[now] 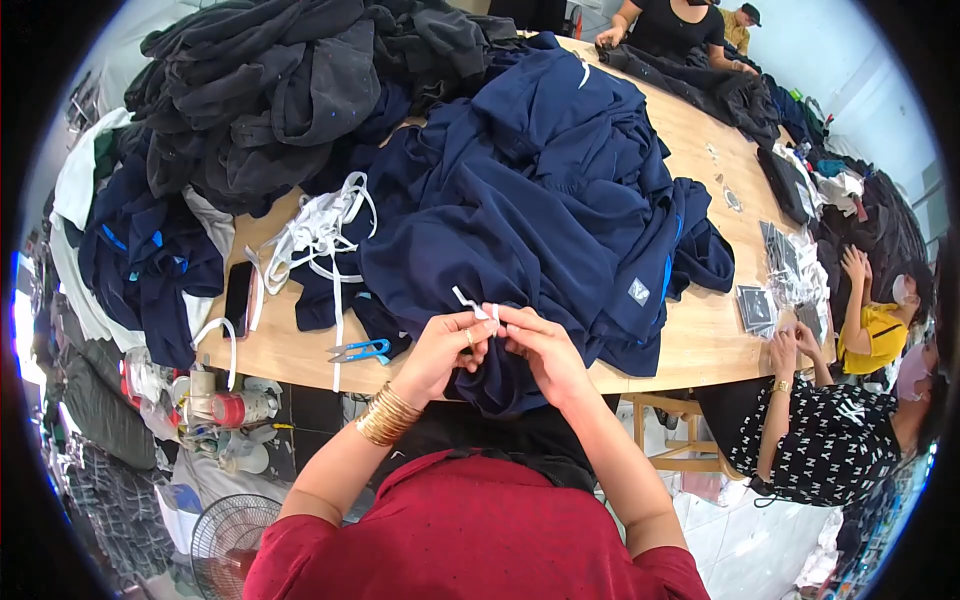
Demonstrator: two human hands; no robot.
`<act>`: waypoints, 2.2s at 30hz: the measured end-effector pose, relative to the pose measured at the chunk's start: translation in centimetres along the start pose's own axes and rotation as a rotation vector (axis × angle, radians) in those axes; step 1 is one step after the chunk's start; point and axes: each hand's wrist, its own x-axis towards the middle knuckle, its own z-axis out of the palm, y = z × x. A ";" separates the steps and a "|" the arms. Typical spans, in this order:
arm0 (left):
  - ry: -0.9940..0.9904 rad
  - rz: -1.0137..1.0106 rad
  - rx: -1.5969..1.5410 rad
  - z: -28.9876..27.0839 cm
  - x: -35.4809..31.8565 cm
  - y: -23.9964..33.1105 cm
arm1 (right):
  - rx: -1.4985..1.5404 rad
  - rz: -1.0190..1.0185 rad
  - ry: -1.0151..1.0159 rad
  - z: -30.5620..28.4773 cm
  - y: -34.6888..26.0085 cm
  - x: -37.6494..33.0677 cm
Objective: Trimming excess threads and threading drawstrings into navy blue athletic shorts.
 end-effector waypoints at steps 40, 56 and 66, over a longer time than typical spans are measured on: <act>-0.128 -0.046 0.184 -2.5 -0.4 1.1 | 0.201 -0.055 0.062 -0.1 -2.7 0.1; -0.214 0.555 0.593 0.8 -1.5 1.0 | -0.060 0.230 -0.208 2.7 -4.0 -0.7; -0.101 0.156 0.338 -0.3 -1.5 0.6 | -1.176 -0.691 0.089 2.0 -2.6 -1.4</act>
